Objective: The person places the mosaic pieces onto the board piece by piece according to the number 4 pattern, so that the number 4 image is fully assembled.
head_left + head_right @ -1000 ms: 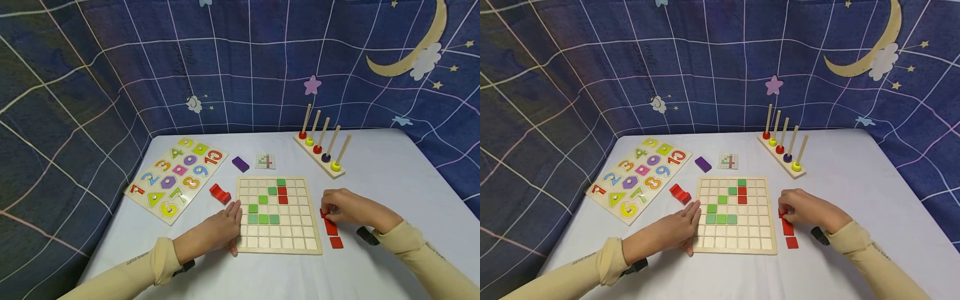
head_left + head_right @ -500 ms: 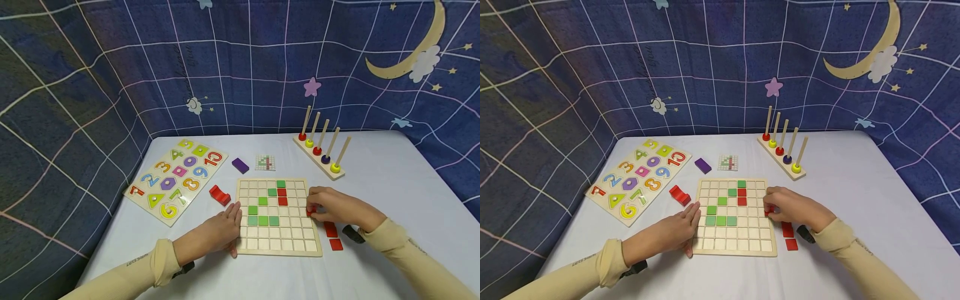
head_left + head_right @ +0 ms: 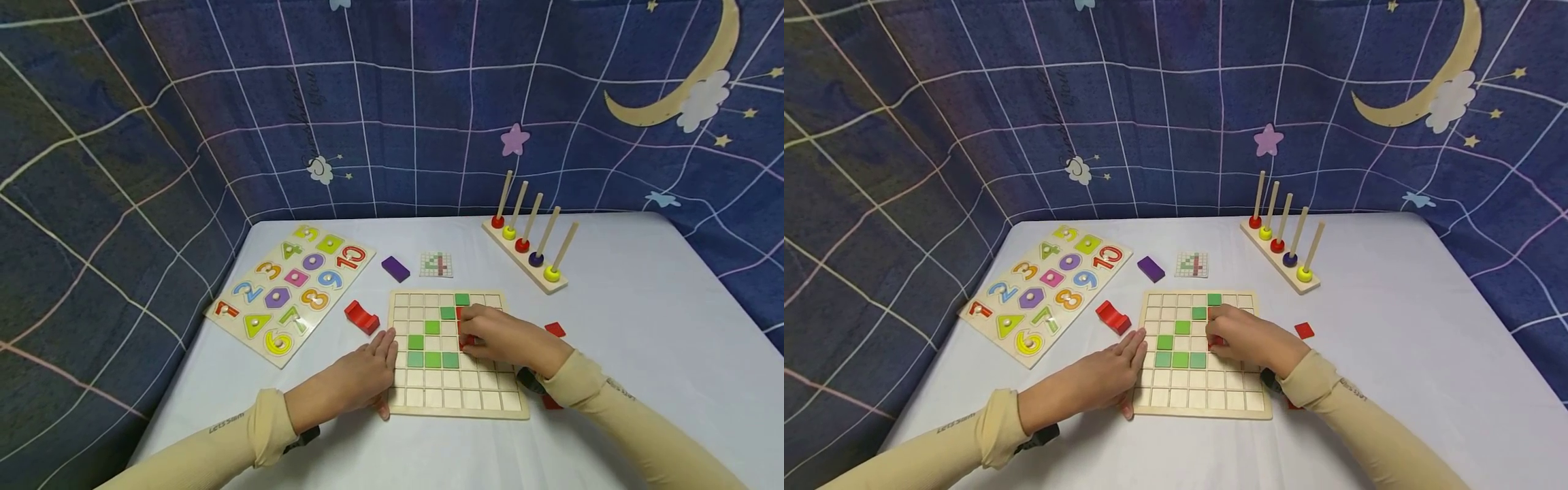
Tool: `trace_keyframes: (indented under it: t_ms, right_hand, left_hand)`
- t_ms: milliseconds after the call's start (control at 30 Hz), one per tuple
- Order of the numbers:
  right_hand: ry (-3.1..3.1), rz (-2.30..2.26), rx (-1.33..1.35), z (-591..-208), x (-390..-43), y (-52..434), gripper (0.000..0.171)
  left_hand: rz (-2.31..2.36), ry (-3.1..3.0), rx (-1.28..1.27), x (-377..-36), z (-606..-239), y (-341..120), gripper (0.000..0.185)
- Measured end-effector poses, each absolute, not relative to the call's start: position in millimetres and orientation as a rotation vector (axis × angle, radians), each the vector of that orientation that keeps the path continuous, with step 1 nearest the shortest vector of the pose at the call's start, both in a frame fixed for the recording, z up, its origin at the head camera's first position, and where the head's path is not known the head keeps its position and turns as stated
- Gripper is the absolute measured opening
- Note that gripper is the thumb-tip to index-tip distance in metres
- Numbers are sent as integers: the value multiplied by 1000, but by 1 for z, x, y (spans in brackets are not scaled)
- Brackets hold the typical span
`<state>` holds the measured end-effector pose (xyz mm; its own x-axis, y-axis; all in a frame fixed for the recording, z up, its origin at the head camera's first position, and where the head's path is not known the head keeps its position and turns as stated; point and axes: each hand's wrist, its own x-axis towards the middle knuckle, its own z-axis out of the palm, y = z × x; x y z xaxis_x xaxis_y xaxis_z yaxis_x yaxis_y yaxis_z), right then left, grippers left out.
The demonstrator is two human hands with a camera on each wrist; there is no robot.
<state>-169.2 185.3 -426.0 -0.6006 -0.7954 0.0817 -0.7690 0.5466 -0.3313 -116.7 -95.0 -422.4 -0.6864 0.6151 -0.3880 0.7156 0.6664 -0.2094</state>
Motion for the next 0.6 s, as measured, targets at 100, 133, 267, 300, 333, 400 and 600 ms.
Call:
trace_keyframes:
  t_ms: [100, 133, 267, 300, 333, 400, 600]
  right_hand:
    - [2722, -529, -1364, -429, -167, 183, 17]
    - [2726, -532, -1366, -429, -167, 183, 18]
    - [2729, -536, -1350, -428, -166, 182, 16]
    - [2727, -536, -1350, -428, -166, 182, 16]
    - [2726, -536, -1352, -428, -166, 182, 16]
    - [2726, -535, -1351, -428, -165, 182, 15]
    - [2680, -499, -1395, -424, -164, 186, 7]
  left_hand:
    - [-508, 2600, 1072, -117, -422, -95, 89]
    - [-507, 2599, 1070, -118, -422, -94, 89]
    - [-511, 2591, 1042, -118, -421, -93, 92]
    - [-511, 2589, 1035, -118, -422, -93, 93]
    - [-511, 2588, 1029, -118, -422, -93, 93]
    - [-515, 2588, 1025, -117, -422, -93, 94]
    - [-523, 2581, 1019, -117, -423, -92, 93]
